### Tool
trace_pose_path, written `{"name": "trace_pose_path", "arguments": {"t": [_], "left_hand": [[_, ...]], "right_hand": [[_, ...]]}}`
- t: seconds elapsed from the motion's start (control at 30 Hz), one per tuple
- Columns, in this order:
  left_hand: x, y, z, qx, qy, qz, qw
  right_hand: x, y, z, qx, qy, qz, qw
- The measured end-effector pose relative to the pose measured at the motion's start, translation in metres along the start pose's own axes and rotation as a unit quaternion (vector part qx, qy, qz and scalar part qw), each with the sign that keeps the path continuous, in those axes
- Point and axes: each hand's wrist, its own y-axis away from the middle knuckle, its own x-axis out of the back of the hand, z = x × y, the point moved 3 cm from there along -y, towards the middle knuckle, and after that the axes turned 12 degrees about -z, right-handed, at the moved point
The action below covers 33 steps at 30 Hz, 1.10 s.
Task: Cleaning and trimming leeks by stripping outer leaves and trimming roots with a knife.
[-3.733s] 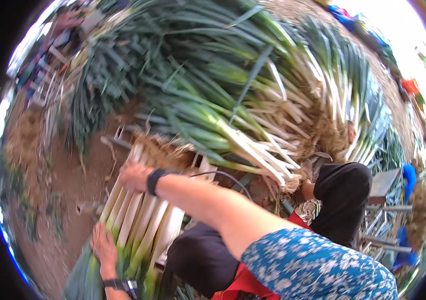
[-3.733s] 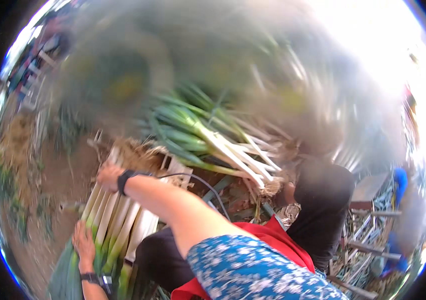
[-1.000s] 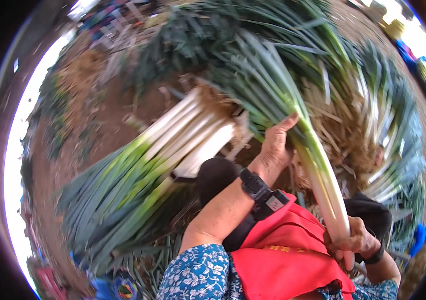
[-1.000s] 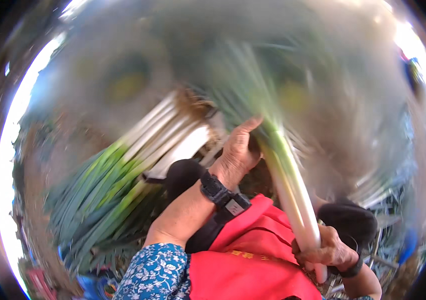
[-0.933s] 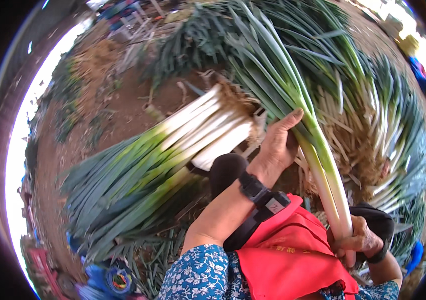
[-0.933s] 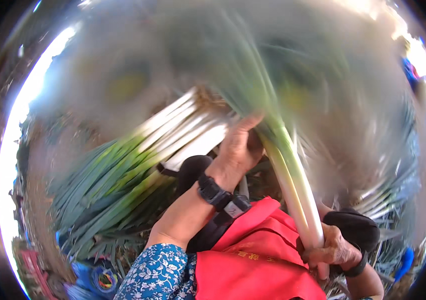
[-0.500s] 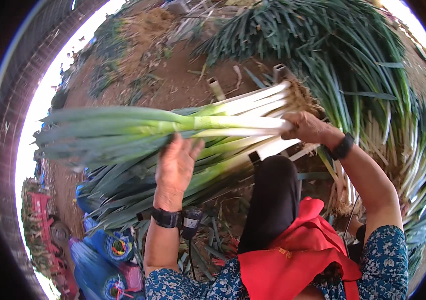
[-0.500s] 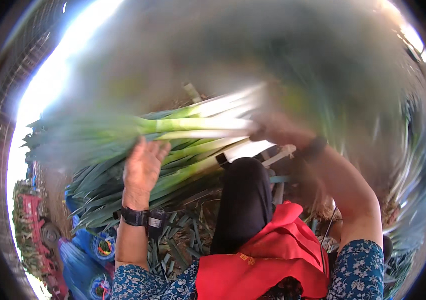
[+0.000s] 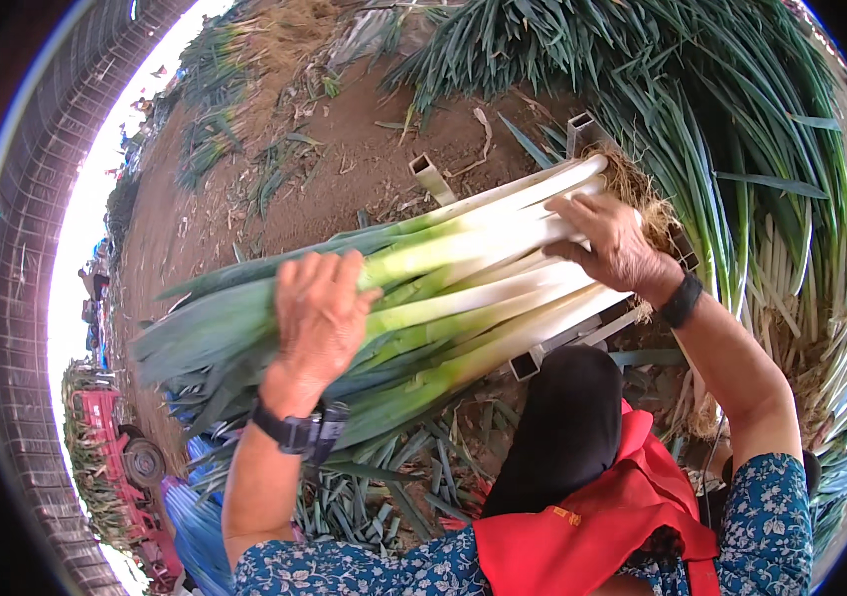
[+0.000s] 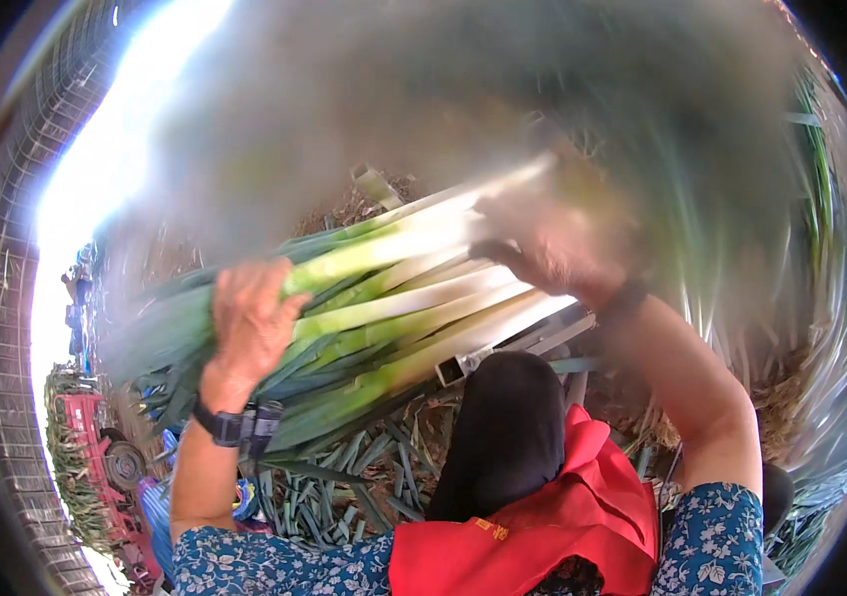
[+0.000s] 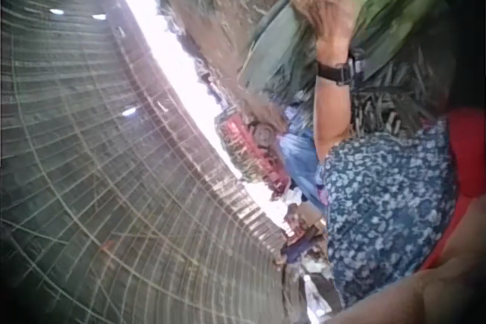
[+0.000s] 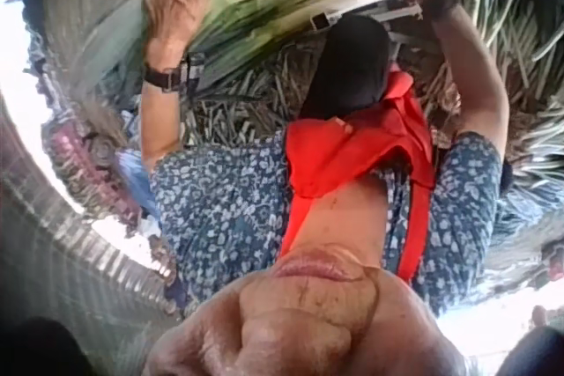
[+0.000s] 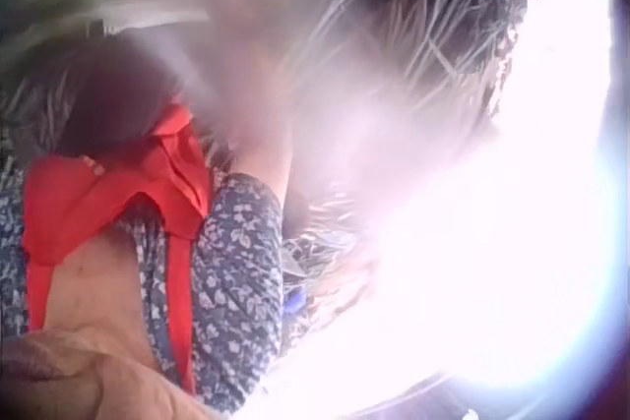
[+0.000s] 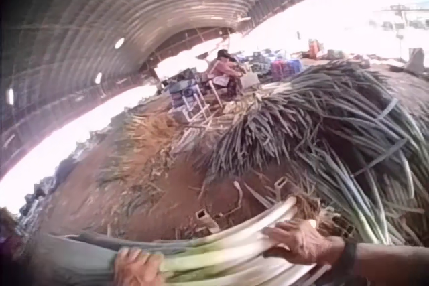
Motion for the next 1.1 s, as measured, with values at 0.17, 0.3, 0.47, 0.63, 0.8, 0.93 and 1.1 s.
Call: {"name": "trace_pose_path", "arguments": {"t": [0.17, 0.3, 0.47, 0.63, 0.8, 0.93, 1.1], "left_hand": [[-0.021, -0.063, -0.042, 0.016, -0.067, -0.053, 0.996], [-0.087, -0.086, -0.053, 0.062, 0.047, -0.231, 0.97], [-0.124, -0.104, -0.056, 0.076, 0.129, -0.32, 0.935], [-0.122, -0.115, -0.055, 0.059, 0.136, -0.398, 0.905], [-0.095, -0.115, -0.05, 0.016, 0.123, -0.399, 0.909], [-0.095, -0.136, -0.046, 0.003, 0.081, -0.494, 0.866], [-0.078, -0.152, -0.044, -0.005, 0.021, -0.576, 0.817]], "right_hand": [[-0.024, -0.073, 0.06, 0.014, 0.001, 0.017, 1.0], [-0.062, -0.097, 0.113, -0.121, -0.011, -0.152, 0.981], [-0.086, -0.106, 0.128, -0.167, 0.038, -0.276, 0.946], [-0.074, -0.101, 0.099, -0.119, 0.08, -0.229, 0.963], [-0.063, -0.025, -0.034, 0.092, -0.146, -0.195, 0.965], [-0.057, -0.022, -0.033, 0.087, -0.094, -0.143, 0.982], [-0.032, -0.08, -0.049, 0.165, 0.027, -0.047, 0.985]]}}
